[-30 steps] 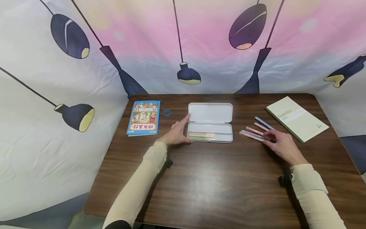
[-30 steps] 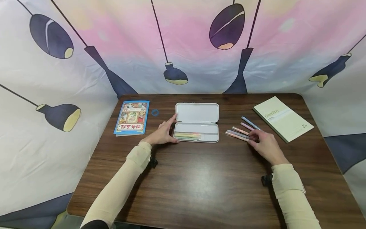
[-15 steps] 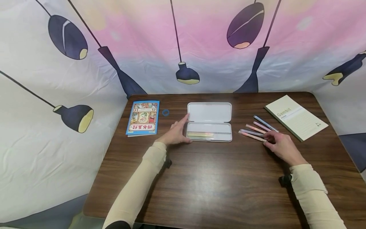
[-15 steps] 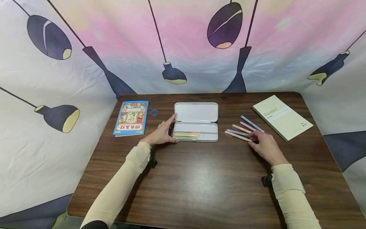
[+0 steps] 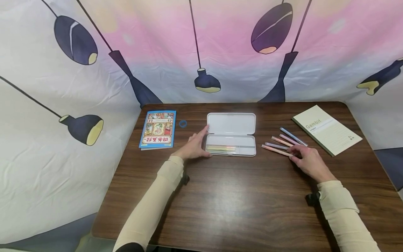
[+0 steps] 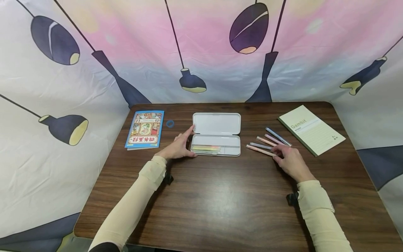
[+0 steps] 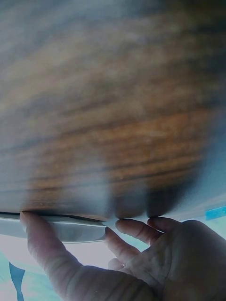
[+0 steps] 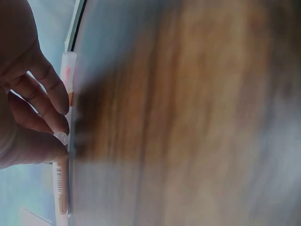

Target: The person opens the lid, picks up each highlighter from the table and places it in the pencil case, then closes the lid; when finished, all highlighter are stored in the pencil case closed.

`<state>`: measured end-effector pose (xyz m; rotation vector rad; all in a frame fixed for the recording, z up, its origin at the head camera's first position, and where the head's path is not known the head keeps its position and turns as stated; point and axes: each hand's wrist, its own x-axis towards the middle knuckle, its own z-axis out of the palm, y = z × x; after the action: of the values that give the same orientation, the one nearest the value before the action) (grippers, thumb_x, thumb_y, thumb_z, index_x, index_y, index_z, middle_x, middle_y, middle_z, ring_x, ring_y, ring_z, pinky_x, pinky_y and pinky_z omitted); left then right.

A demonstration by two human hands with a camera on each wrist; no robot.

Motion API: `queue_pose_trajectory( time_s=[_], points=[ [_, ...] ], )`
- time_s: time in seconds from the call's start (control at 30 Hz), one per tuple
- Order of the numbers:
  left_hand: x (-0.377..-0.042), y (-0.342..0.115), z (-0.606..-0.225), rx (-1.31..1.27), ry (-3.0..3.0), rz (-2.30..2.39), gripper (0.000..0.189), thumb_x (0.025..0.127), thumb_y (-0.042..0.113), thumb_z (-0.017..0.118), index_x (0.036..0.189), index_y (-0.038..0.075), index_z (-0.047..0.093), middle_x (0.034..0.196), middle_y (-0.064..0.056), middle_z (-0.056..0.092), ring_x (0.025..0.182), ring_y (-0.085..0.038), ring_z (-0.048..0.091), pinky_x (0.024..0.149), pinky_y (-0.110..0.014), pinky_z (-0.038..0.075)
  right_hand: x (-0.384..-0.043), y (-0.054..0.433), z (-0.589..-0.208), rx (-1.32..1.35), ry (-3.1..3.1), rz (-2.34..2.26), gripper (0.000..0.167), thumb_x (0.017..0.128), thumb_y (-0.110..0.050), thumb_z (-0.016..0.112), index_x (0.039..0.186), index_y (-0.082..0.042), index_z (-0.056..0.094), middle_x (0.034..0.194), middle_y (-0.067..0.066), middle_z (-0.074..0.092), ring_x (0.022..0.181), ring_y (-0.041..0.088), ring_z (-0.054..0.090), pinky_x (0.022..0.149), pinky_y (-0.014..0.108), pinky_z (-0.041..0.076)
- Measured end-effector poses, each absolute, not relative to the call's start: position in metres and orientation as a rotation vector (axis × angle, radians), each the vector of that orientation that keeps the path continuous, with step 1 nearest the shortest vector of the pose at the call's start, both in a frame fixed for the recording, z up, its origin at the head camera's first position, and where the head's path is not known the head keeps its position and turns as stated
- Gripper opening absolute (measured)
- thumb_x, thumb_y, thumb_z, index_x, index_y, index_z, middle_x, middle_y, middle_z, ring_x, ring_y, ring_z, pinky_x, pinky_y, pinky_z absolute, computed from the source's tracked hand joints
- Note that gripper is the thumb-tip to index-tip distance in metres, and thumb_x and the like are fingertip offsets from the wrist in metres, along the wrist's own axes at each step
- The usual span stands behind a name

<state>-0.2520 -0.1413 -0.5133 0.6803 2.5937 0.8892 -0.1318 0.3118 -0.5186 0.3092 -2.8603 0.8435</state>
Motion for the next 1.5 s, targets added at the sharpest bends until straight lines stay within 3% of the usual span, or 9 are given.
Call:
queue_pose_trajectory(
  time_s=[0.3,0.5,0.93,1.2,1.5],
  points=[
    [-0.251,-0.144,-0.510,0.685,2.595,0.898,0.130,0.078,0.032,0.095,0.172,0.022,0.006,0.162,-0.006,0.047,0.128,-0.028,0.044,0.120,-0.052,0.026,-0.153,0.284,-0.504,0.348,-2.819,0.881,0.017,0.089,0.002,0.079,0.104,-0.003,0.074,0.099,0.020,0.075,0.084,0.033,0.066,0.075,0.051,0.049],
    [-0.251,-0.143,-0.511,0.695,2.593,0.885,0.129,0.078,0.031,0.095,0.172,0.022,0.006,0.162,-0.005,0.047,0.132,-0.028,0.043,0.121,-0.051,0.026,-0.184,0.239,-0.495,0.506,-2.864,0.905,0.015,0.092,0.002,0.076,0.107,-0.002,0.075,0.095,0.013,0.075,0.084,0.027,0.066,0.078,0.049,0.052],
    [-0.252,-0.142,-0.514,0.707,2.617,0.841,0.130,0.078,0.032,0.095,0.172,0.021,0.006,0.159,-0.003,0.049,0.130,-0.025,0.045,0.122,-0.050,0.027,-0.230,0.157,-0.492,0.813,-2.896,0.914,0.012,0.092,0.001,0.075,0.104,0.001,0.075,0.099,0.016,0.077,0.096,0.034,0.072,0.088,0.053,0.056],
    [-0.252,-0.139,-0.513,0.702,2.621,0.846,0.131,0.076,0.030,0.096,0.172,0.022,0.007,0.159,-0.003,0.049,0.129,-0.025,0.045,0.121,-0.049,0.029,-0.233,0.150,-0.496,0.808,-2.914,0.920,0.012,0.091,0.002,0.077,0.102,0.000,0.075,0.098,0.014,0.076,0.094,0.032,0.072,0.086,0.051,0.056],
    [-0.249,-0.140,-0.507,0.678,2.612,0.859,0.131,0.077,0.029,0.096,0.172,0.021,0.006,0.160,-0.003,0.048,0.130,-0.026,0.045,0.120,-0.048,0.029,-0.221,0.163,-0.484,0.706,-2.939,0.952,0.018,0.095,-0.001,0.073,0.112,0.001,0.074,0.110,0.018,0.076,0.106,0.036,0.072,0.092,0.054,0.056]
  ],
)
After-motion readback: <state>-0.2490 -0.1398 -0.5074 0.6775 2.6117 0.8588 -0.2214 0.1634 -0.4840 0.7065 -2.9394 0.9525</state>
